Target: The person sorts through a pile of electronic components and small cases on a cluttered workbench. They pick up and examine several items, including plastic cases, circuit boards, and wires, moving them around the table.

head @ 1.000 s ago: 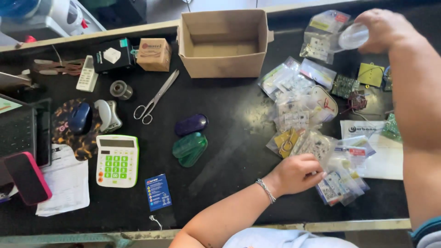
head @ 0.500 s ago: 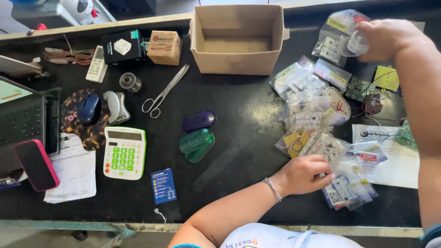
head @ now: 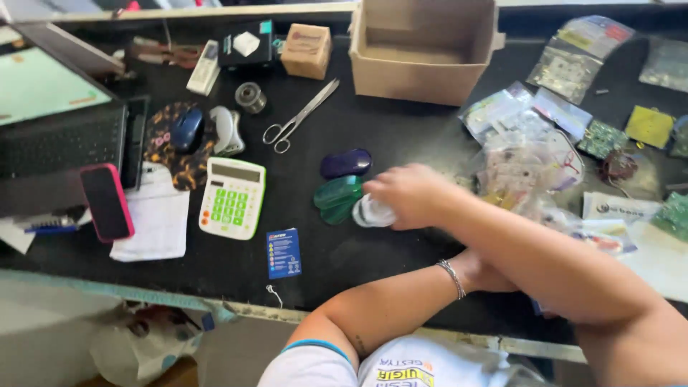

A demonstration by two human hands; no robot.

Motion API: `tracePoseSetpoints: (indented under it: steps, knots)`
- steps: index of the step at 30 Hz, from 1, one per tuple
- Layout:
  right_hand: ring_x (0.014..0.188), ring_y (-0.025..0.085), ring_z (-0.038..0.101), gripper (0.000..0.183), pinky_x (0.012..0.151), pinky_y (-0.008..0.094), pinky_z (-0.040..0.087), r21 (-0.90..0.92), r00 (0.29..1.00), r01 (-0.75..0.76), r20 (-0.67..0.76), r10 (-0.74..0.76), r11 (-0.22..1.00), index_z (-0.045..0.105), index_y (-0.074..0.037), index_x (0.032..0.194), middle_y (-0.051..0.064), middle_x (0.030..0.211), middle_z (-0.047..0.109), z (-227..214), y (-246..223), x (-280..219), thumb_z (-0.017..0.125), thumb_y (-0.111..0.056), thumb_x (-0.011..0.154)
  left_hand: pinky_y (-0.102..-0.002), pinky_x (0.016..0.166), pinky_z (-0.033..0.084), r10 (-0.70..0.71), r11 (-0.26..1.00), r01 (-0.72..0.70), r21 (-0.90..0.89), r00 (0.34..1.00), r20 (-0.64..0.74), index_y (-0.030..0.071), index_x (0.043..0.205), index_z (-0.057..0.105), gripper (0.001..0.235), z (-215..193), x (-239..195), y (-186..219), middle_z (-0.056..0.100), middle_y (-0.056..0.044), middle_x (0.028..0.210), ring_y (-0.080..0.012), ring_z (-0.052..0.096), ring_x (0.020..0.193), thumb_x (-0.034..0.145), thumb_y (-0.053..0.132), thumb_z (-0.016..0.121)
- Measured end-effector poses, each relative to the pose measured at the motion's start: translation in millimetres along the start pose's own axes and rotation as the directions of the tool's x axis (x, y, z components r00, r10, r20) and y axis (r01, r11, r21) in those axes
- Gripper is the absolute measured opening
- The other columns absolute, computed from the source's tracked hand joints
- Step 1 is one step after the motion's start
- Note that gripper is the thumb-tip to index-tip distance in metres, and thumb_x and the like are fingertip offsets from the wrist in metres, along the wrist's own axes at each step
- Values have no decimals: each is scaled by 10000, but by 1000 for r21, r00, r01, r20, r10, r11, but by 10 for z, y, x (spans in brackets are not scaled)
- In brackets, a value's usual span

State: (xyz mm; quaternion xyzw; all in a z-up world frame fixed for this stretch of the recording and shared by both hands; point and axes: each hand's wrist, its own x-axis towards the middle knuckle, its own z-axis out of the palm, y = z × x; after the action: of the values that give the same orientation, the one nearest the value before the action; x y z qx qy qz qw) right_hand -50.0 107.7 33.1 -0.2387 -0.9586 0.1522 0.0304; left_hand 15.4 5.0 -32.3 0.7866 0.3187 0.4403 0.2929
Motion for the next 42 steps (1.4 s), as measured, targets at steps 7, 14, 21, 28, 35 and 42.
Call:
tracePoseSetpoints:
  steps: [7,14,21,28,35,42]
  knots:
    - [1193,252,611,1094,1060,443,441,-301,986,162,20,-163,940,469,-294,1430,9,1240,608,-125,-401,5,988,-397,473,-431,712,519,94,990,-92,109,996,-8,136,803,604,220,-40,-83,213,590,-49,848,-300,652,803,896,335,607]
    - [1434,349,448,1066,1216,505,324,-140,940,153,-284,-188,978,473,-206,1527,149,1543,457,-292,-533,-812,930,-357,576,-438,740,528,183,957,-170,235,982,-36,133,826,641,211,-119,-129,382,628,-65,849,-315,676,842,848,342,649]
    - [1246,320,629,457,1119,476,460,106,876,141,-476,-74,984,678,-195,1335,98,1463,579,-285,-211,-2116,739,-309,897,-444,768,538,290,896,-236,376,953,-91,130,849,678,226,-93,74,610,665,-81,850,-330,699,880,799,349,692]
    - [921,184,685,287,958,312,553,556,660,-176,-545,516,812,658,2,1240,171,1215,677,-371,692,-3200,717,18,959,-450,779,483,317,947,-316,55,948,-5,119,734,566,277,821,204,1014,535,-71,800,-323,577,744,1002,184,536]
    - [855,148,705,280,840,309,538,386,783,-283,-435,444,878,712,-94,1233,41,1005,754,-387,1474,-3059,732,-165,963,-455,839,495,436,893,-405,-198,888,149,75,799,573,422,1503,496,563,518,-110,791,-339,593,772,1052,330,351]
    - [758,231,697,126,705,366,563,341,872,-14,-456,179,940,721,-50,1078,74,887,737,-145,1711,-2628,688,-124,982,-379,745,514,85,868,65,-492,957,276,101,823,623,304,1066,586,607,596,-63,834,-265,632,759,1015,317,528]
